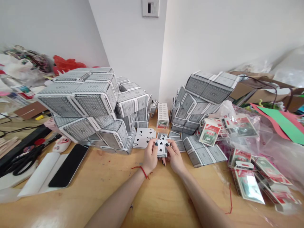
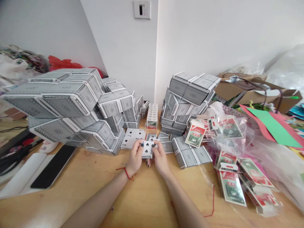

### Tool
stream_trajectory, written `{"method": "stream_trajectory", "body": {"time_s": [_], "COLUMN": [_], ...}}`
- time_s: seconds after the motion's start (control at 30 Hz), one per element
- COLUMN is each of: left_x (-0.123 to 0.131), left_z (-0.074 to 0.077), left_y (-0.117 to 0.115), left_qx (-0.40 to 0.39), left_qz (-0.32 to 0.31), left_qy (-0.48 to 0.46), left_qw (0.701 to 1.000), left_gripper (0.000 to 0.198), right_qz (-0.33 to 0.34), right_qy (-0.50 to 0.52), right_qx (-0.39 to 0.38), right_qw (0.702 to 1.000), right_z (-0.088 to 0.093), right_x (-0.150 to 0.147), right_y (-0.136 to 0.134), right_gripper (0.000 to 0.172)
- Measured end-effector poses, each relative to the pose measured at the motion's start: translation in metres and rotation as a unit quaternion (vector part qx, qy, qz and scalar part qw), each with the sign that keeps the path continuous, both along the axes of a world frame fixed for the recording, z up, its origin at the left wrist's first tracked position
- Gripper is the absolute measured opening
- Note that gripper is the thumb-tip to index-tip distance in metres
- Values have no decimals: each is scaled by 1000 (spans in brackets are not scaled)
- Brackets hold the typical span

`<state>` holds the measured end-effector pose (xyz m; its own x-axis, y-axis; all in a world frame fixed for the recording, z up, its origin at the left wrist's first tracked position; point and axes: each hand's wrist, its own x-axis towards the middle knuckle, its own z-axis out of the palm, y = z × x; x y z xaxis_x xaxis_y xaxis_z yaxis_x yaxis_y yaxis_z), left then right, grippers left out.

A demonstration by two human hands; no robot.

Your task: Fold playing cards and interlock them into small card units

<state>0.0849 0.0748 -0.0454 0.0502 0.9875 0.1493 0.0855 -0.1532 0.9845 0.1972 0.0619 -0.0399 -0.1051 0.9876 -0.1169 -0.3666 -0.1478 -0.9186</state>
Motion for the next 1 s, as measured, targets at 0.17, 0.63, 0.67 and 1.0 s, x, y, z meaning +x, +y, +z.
{"method": "stream_trajectory", "body": {"time_s": [0.17, 0.63, 0.67, 1.0], "left_x": [0, 5, 4, -7], "left_z": [4, 11, 12, 9], "left_y": [0, -5, -5, -6], "left_qx": [-12, -57, -50, -1], "left_qz": [-1, -89, -80, -37], "left_qy": [-26, -234, -231, -86], "left_qw": [1000, 966, 968, 996], "left_gripper": [15, 6, 7, 18], "right_qz": [-3, 25, 39, 221], "right_qy": [15, 70, 86, 80], "right_qx": [-1, 0, -12, -90], "right_qw": [1000, 997, 995, 968], "right_z": [-1, -3, -4, -5], "right_x": [0, 1, 2, 10], "right_y": [-1, -1, -1, 1], "right_gripper": [20, 14, 15, 31]}}
